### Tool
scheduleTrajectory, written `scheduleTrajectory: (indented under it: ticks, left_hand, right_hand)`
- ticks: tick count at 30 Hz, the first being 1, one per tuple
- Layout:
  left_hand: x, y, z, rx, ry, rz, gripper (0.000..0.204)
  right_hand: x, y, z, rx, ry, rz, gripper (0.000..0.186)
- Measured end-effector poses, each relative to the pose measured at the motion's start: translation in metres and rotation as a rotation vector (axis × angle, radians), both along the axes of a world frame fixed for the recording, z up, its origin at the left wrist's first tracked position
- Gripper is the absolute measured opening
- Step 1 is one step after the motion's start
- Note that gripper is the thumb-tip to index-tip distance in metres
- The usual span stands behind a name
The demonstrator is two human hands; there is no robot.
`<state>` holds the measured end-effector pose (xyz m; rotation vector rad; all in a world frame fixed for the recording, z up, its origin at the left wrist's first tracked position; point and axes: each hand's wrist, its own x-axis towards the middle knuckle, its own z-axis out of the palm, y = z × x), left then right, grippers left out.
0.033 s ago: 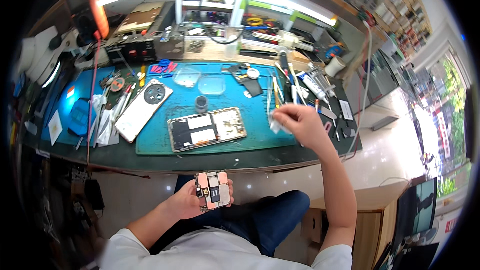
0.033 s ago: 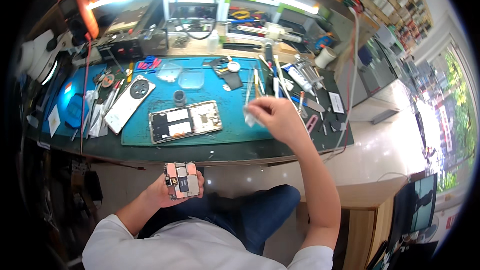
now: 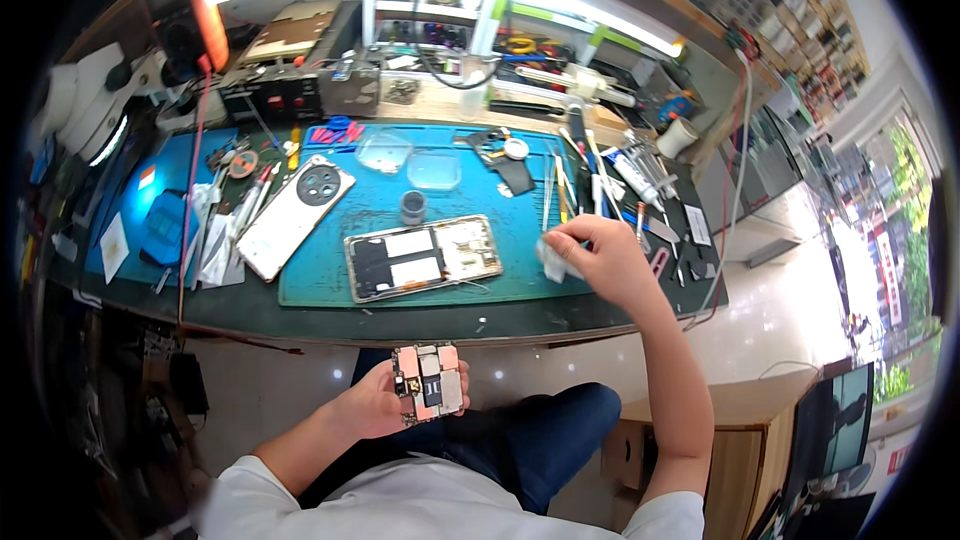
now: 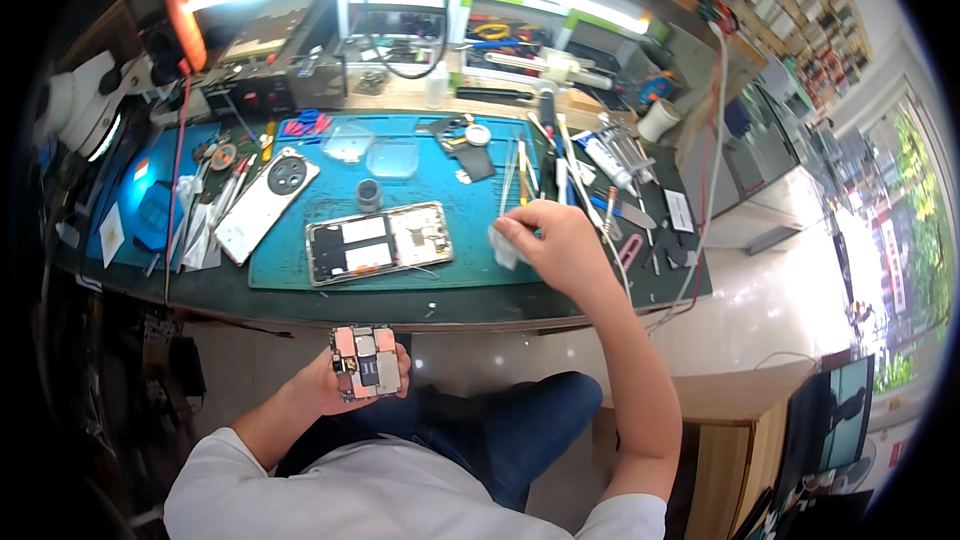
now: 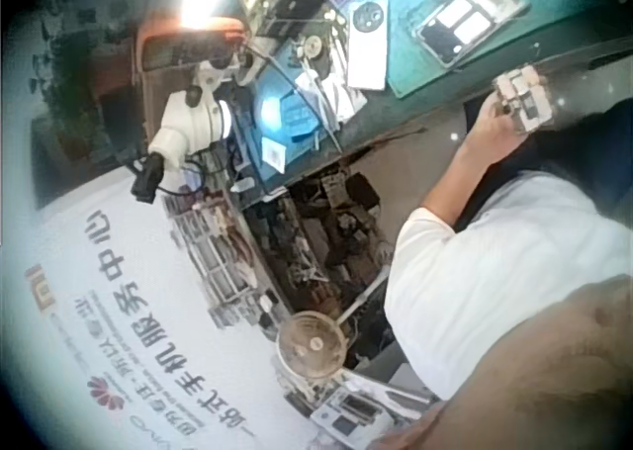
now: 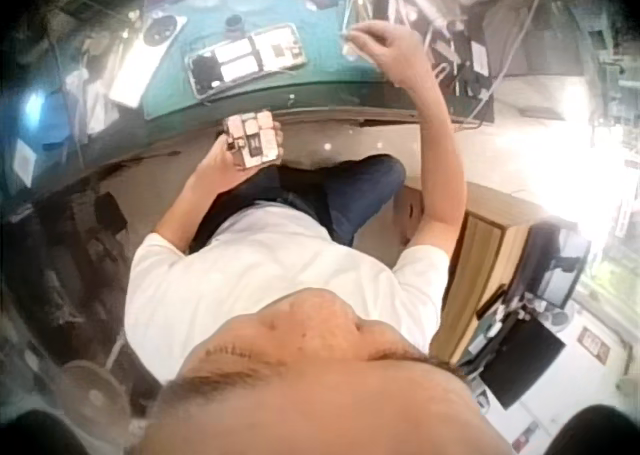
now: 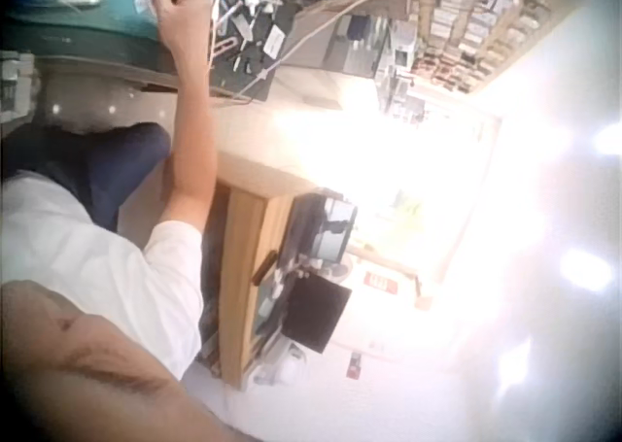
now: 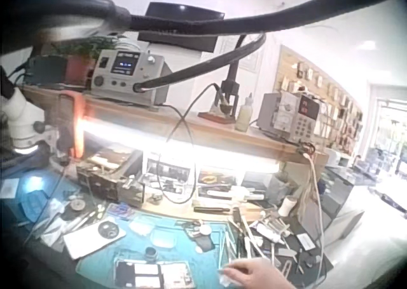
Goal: The person holds a small electronic circuit board and uses a brush to apply a substance to its surface. They repeatedly dip the brush into a small container and continue applying the substance to different areas of the board.
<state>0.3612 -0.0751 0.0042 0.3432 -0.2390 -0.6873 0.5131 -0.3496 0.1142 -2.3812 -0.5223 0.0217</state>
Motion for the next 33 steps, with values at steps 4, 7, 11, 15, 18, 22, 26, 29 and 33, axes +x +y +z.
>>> scheduleTrajectory:
  ticks: [4, 7, 11, 15, 18, 22, 26, 29, 33]
  left_hand:
    - [-0.016, 0.022, -0.007, 0.045, 0.003, 0.030, 0.076]
    - [-0.025, 0.038, -0.016, -0.037, -0.040, 0.046, 0.077]
    - [-0.028, 0.042, -0.005, -0.110, 0.017, 0.066, 0.073]
    - [-0.034, 0.052, -0.004, -0.072, 0.086, 0.056, 0.059]
    - [-0.038, 0.057, -0.013, -0.049, 0.035, 0.133, 0.071]
    - [-0.028, 0.048, -0.025, -0.071, -0.012, 0.059, 0.075]
    - [-0.020, 0.038, -0.027, -0.049, -0.011, -0.050, 0.080]
    - [-0.016, 0.030, -0.022, -0.030, -0.013, -0.139, 0.085]
    - [-0.019, 0.024, -0.017, -0.050, -0.040, -0.189, 0.086]
  right_hand:
    - [0.005, 0.031, -0.004, -0.320, -0.659, -0.128, 0.014]
    - [0.026, 0.072, 0.002, -0.156, -0.437, -0.115, 0.018]
    - [0.123, 0.099, -0.028, -0.106, -0.589, -0.171, 0.056]
    - [0.192, 0.126, -0.036, -0.116, -0.435, -0.268, 0.058]
    - [0.173, 0.119, -0.014, 0.063, -0.461, -0.229, 0.040]
    - [0.082, 0.047, 0.020, -0.108, -0.583, -0.111, 0.047]
    - [-0.017, 0.018, 0.041, -0.543, -0.707, 0.134, 0.046]
    - [-0.041, 0.008, 0.042, -0.722, -0.831, 0.265, 0.040]
    - [-0.047, 0.013, 0.040, -0.849, -0.931, 0.298, 0.033]
